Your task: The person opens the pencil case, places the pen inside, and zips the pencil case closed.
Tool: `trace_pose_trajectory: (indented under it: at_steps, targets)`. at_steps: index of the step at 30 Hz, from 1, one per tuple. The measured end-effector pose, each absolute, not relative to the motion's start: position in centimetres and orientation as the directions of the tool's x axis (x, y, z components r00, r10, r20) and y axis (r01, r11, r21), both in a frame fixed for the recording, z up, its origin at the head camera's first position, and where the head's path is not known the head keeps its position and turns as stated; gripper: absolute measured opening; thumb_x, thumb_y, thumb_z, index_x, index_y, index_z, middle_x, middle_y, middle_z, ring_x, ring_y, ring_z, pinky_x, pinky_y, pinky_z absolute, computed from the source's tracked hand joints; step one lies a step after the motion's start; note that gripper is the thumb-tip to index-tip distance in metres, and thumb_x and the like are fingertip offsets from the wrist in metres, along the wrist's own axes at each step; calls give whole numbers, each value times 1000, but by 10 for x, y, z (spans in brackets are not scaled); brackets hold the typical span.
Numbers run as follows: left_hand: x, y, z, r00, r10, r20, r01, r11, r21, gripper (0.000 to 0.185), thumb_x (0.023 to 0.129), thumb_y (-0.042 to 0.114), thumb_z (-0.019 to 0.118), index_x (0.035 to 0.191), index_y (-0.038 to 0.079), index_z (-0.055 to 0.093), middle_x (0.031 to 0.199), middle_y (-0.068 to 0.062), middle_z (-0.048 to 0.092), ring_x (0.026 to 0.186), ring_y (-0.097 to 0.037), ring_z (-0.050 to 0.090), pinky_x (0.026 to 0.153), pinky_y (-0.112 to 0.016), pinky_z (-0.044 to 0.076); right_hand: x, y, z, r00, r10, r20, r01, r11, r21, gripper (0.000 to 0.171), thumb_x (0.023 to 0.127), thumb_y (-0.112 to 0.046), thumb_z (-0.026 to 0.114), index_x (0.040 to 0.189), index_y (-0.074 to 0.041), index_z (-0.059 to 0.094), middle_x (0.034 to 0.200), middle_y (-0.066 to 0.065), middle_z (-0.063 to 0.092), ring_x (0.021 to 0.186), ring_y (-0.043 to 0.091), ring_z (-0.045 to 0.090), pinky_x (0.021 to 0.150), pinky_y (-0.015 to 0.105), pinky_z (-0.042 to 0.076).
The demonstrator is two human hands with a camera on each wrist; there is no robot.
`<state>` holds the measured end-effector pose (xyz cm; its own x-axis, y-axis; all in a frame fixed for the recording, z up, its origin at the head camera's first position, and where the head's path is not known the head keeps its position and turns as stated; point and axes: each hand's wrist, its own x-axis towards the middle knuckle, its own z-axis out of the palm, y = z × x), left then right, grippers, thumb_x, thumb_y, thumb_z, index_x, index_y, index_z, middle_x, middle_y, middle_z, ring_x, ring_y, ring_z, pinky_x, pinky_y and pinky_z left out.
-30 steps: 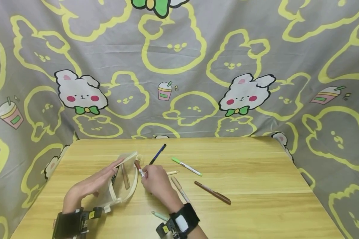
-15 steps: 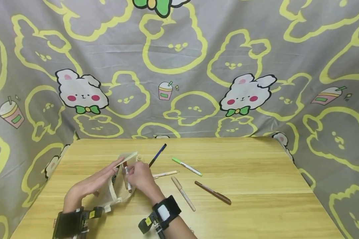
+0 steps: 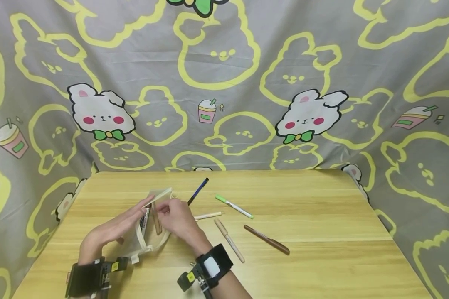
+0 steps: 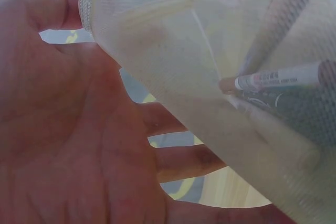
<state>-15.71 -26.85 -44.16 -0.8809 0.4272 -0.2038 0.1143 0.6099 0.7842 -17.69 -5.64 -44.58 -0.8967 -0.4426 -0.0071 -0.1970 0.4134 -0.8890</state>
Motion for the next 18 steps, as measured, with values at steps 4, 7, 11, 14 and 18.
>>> trace_pose_trajectory:
  at_steps: [4, 7, 11, 14, 18]
  targets:
    - [-157, -268, -441, -885, 426, -189, 129, 613, 779, 59, 113, 32, 22, 165, 4, 11, 167, -30, 8, 149, -57, 12, 107, -84, 18, -173, -35, -436, -880, -473, 42, -267, 420, -867, 19, 97, -7, 68, 114, -6, 76, 102, 2, 75, 90, 11, 68, 81, 23, 57]
    - [-158, -267, -441, -885, 423, -196, 122, 617, 778, 60, 114, 33, 22, 165, 5, 11, 167, -29, 7, 149, -56, 10, 108, -82, 17, -171, -14, -430, -872, -486, 62, -313, 454, -834, 18, 98, -8, 67, 113, -7, 75, 102, 1, 75, 92, 13, 69, 83, 26, 57]
    - [-157, -266, -440, -883, 418, -212, 109, 623, 774, 59, 114, 33, 21, 165, 6, 10, 168, -27, 5, 151, -54, 7, 110, -81, 13, -170, 18, -428, -880, -468, 81, -343, 509, -789, 17, 98, -6, 66, 113, -7, 75, 104, 5, 75, 95, 19, 70, 86, 35, 59]
    - [-157, -266, -440, -883, 421, -209, 116, 625, 772, 58, 114, 31, 21, 165, 5, 10, 169, -26, 5, 152, -52, 5, 113, -78, 8, -171, 39, -429, -906, -416, 75, -315, 545, -777, 18, 98, -4, 66, 113, -7, 75, 105, 5, 75, 97, 22, 70, 87, 41, 59]
    - [-156, -266, -440, -883, 425, -197, 126, 621, 774, 58, 114, 30, 21, 165, 4, 10, 169, -25, 5, 152, -51, 4, 115, -76, 5, -171, 61, -430, -937, -344, 64, -259, 561, -786, 18, 98, -4, 68, 114, -9, 75, 105, 3, 75, 98, 21, 70, 85, 41, 59]
